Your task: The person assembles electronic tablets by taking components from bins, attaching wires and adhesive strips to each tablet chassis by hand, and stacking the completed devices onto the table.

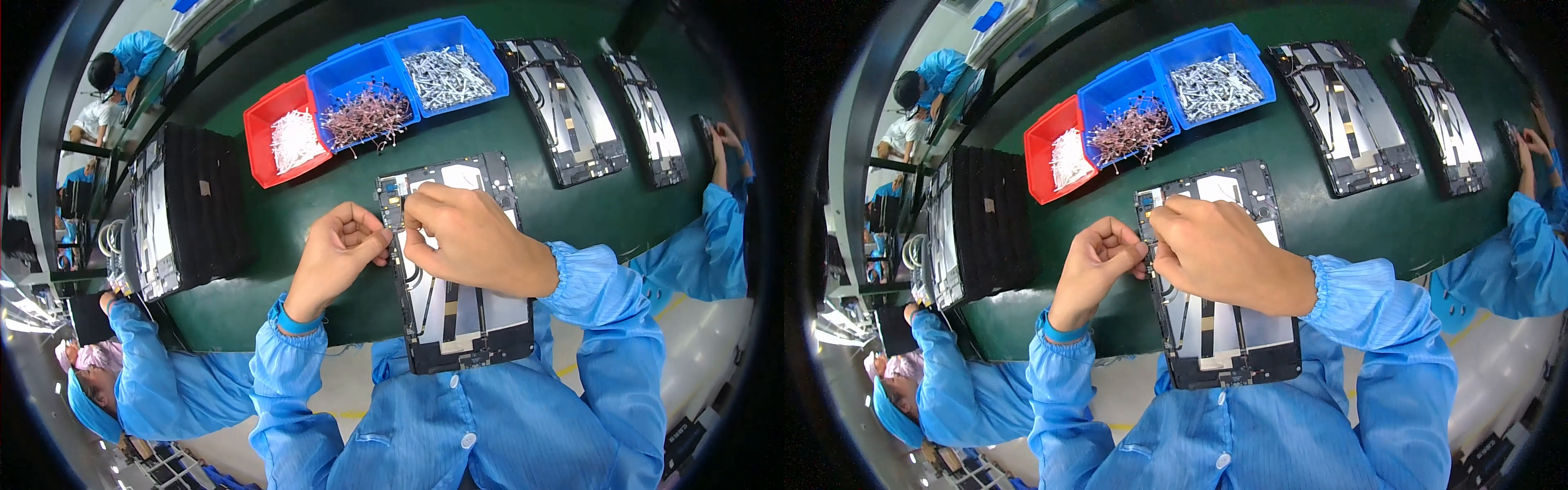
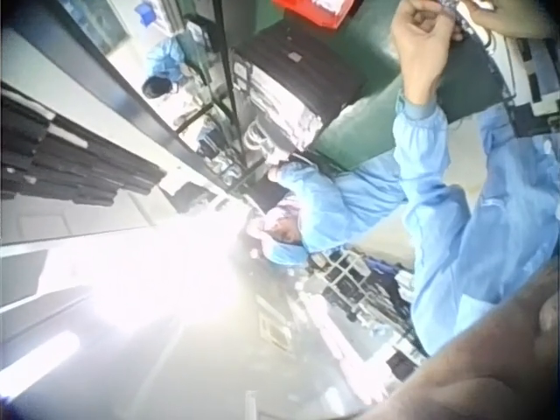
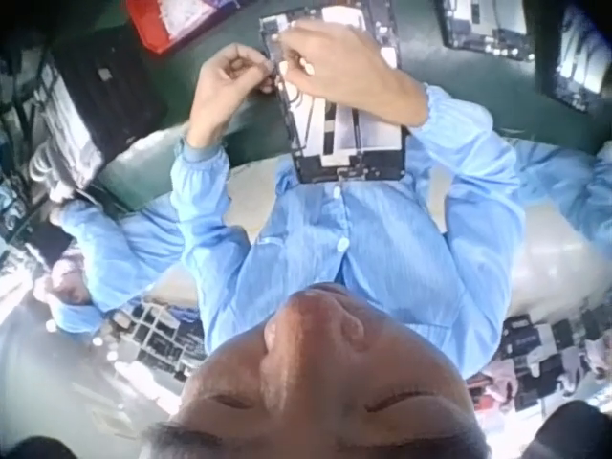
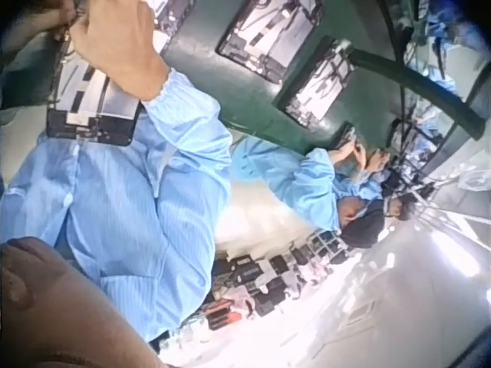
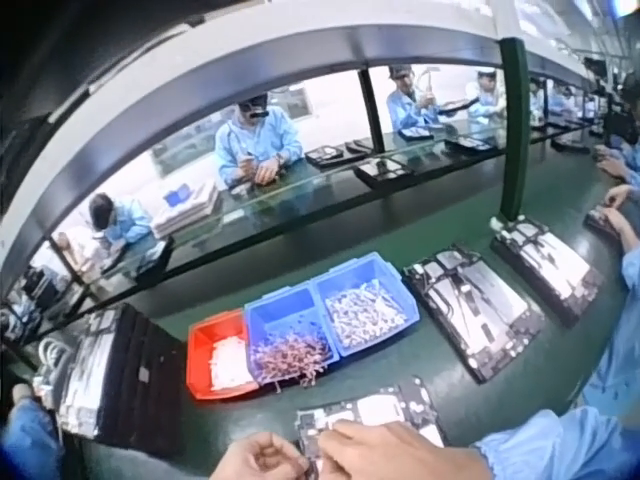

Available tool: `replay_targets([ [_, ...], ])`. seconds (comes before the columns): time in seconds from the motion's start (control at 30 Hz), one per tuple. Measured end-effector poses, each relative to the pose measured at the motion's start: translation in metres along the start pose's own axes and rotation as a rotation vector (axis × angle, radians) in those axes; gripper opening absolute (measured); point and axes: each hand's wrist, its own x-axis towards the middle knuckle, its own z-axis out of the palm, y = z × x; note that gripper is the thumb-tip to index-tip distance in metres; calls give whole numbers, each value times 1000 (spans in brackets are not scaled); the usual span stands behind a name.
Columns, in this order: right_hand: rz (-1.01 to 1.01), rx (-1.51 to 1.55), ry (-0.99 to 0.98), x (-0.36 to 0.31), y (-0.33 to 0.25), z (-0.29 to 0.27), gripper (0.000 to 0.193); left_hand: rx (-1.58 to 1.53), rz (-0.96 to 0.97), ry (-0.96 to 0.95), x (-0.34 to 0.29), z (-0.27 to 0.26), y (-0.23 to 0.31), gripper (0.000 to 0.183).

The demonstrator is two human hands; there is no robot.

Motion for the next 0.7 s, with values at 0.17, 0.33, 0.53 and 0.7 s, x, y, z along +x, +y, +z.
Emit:
replay_targets([
  [0.17, 0, -63, -75, 15, -5, -14, 9, -6, 7, -19, 5, -1, -1, 12],
  [0.33, -35, -405, 272, 71, 49, -58, 14, -25, 30, -14, 4, -1, -10, 13],
  [0.53, 90, -629, -37, 84, 91, -76, 15, -183, 84, 24, -13, -4, -36, 18],
  [0.7, 99, -649, -136, 92, 86, -74, 12, -229, 139, 68, -17, -7, -45, 19],
])
